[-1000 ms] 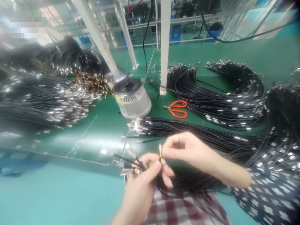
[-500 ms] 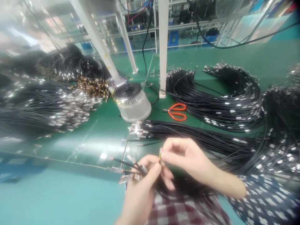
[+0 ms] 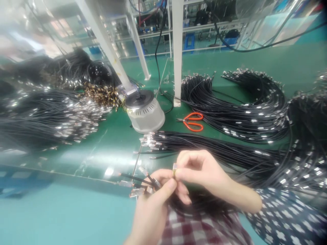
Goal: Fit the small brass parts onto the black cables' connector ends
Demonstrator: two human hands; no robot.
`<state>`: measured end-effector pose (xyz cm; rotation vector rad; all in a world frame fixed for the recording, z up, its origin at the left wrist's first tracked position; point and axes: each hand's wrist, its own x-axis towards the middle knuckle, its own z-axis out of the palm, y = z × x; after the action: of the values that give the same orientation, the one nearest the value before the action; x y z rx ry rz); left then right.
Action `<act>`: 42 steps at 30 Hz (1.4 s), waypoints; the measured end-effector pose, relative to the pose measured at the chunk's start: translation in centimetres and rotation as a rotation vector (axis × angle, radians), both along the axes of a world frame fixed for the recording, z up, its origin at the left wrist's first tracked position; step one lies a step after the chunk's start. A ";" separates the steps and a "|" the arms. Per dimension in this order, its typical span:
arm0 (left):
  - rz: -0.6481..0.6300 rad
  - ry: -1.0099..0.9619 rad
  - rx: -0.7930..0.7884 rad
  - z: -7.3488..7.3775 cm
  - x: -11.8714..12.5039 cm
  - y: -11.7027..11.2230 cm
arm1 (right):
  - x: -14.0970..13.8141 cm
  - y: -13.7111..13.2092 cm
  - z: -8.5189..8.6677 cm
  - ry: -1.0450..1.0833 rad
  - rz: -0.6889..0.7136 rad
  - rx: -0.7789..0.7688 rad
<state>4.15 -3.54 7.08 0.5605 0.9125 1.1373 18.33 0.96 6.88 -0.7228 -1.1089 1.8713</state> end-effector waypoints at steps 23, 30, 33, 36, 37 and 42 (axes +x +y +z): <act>-0.178 -0.264 -0.030 -1.4 -1.3 1.3 | 0.6 1.7 0.0 -0.389 -0.073 0.137; -0.044 -0.129 -0.184 -1.6 -1.5 2.0 | 0.6 0.1 0.1 -0.435 -0.037 0.170; 0.020 -0.071 -0.232 -1.6 -1.5 2.2 | 0.4 -0.8 -0.1 -0.711 -0.046 0.299; 0.041 0.004 -0.207 -1.7 -1.5 2.2 | 0.4 -0.8 -0.4 -0.702 -0.023 0.407; 0.036 0.029 -0.180 -1.7 -1.5 2.1 | 0.5 -0.6 -0.4 -0.652 -0.040 0.387; -0.011 0.228 -0.110 -2.1 -2.3 1.9 | 2.3 0.8 0.3 -0.208 -0.058 0.076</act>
<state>1.88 -1.67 4.94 0.6123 1.1601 1.0201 20.61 1.80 7.17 -0.9115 -1.2681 1.7250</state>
